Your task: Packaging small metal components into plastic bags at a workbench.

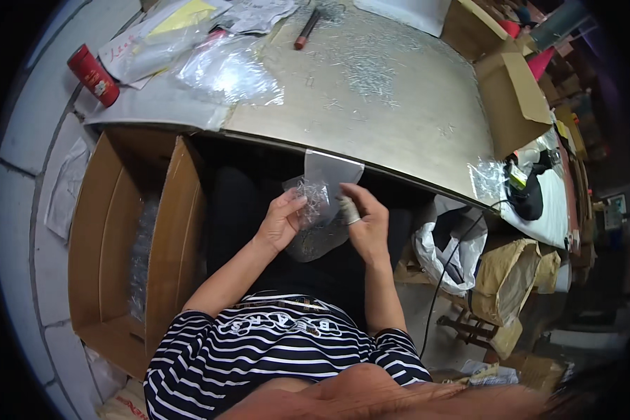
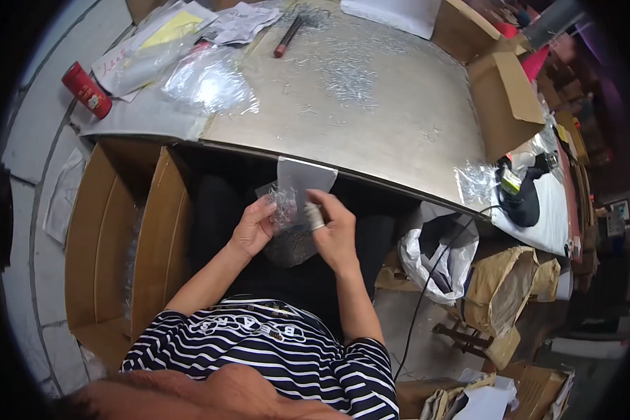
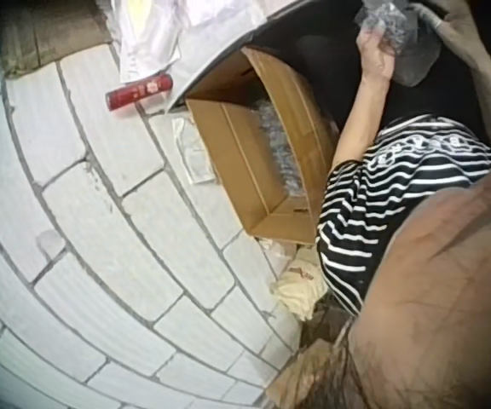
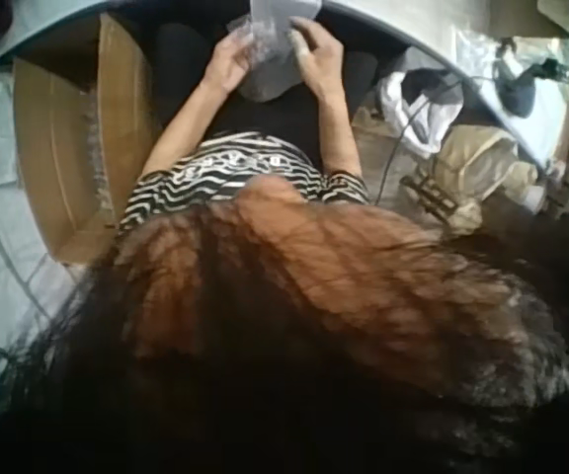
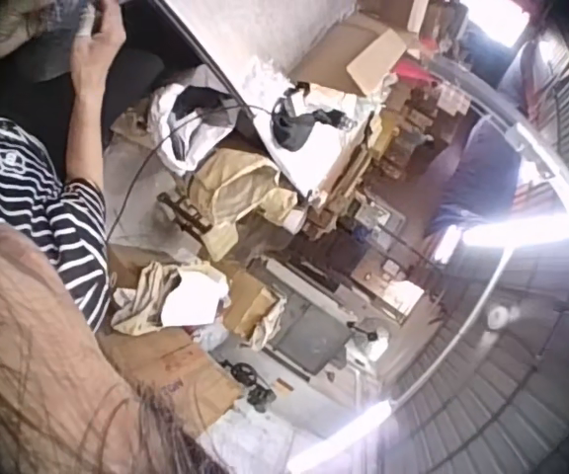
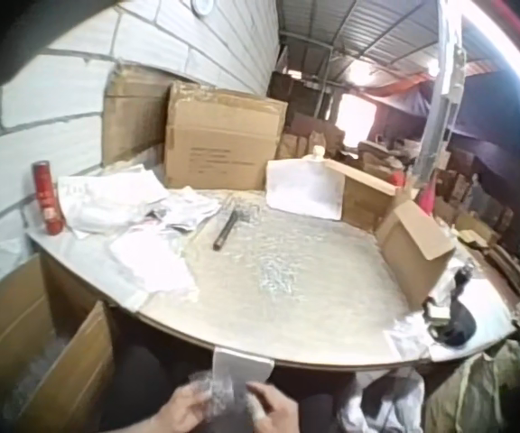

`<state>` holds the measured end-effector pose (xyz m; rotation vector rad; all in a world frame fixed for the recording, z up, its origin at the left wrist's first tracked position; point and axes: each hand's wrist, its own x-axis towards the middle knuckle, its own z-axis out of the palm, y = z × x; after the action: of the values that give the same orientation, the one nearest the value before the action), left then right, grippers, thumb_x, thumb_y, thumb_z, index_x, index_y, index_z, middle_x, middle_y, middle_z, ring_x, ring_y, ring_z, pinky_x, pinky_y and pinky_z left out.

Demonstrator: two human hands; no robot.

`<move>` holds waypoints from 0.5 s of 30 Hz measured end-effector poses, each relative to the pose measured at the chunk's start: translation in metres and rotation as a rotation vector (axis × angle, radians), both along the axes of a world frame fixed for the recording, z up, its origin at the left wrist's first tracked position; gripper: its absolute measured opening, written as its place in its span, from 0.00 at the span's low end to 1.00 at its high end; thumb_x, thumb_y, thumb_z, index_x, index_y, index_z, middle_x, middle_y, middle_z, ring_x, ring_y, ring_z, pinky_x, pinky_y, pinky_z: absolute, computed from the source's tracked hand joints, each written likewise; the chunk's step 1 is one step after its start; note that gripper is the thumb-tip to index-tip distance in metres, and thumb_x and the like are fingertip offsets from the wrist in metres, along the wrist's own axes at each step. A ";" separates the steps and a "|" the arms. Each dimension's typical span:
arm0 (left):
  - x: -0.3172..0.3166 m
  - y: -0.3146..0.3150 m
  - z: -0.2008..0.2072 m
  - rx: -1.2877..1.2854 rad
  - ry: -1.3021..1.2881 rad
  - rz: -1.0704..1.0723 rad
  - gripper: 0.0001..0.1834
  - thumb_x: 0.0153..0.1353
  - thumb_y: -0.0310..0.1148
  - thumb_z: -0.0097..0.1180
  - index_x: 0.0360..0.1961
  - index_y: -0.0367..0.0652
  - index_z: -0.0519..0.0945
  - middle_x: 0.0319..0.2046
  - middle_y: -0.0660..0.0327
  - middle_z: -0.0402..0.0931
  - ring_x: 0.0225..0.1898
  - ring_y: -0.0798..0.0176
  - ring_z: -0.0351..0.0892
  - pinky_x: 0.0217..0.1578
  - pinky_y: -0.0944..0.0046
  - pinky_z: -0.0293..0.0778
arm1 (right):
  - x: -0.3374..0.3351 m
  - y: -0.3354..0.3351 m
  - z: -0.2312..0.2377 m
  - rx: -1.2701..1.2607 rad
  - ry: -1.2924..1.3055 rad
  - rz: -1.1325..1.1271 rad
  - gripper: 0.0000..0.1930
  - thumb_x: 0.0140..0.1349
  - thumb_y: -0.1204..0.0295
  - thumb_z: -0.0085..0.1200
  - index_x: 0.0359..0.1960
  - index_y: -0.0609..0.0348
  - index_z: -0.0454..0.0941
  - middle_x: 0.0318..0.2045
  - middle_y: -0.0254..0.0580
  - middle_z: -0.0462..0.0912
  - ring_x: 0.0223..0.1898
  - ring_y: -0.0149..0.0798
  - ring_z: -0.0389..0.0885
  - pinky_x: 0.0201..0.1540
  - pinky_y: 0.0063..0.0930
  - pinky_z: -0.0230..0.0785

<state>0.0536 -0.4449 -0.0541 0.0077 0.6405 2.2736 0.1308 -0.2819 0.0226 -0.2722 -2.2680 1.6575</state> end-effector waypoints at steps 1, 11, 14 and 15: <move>0.000 0.004 -0.005 0.020 -0.024 0.028 0.19 0.63 0.25 0.54 0.55 0.36 0.72 0.47 0.58 0.78 0.47 0.61 0.80 0.50 0.62 0.77 | -0.003 -0.002 0.001 0.057 0.027 0.030 0.15 0.63 0.75 0.55 0.51 0.64 0.76 0.39 0.37 0.82 0.35 0.25 0.77 0.37 0.19 0.70; 0.006 -0.012 -0.023 -0.021 0.018 0.003 0.19 0.62 0.26 0.54 0.55 0.37 0.72 0.51 0.55 0.76 0.52 0.58 0.77 0.55 0.56 0.73 | -0.002 -0.016 0.002 -0.047 -0.171 0.279 0.25 0.60 0.78 0.52 0.61 0.62 0.68 0.41 0.48 0.83 0.33 0.36 0.80 0.39 0.30 0.75; 0.000 -0.010 -0.030 -0.024 0.000 0.021 0.18 0.62 0.26 0.55 0.53 0.38 0.74 0.50 0.56 0.77 0.52 0.57 0.77 0.55 0.55 0.73 | 0.007 -0.012 0.019 -0.174 -0.267 0.335 0.27 0.59 0.78 0.53 0.63 0.61 0.66 0.45 0.51 0.81 0.37 0.39 0.81 0.42 0.31 0.75; 0.002 -0.009 -0.031 -0.024 0.002 0.024 0.18 0.62 0.26 0.55 0.53 0.38 0.74 0.50 0.56 0.77 0.52 0.57 0.77 0.55 0.55 0.73 | 0.006 -0.014 0.011 -0.174 -0.266 0.338 0.27 0.59 0.78 0.53 0.63 0.61 0.66 0.45 0.51 0.81 0.37 0.39 0.81 0.42 0.31 0.75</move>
<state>0.0556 -0.4544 -0.0846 -0.0102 0.6726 2.2891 0.1367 -0.2956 0.0336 -0.1628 -2.4723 2.1067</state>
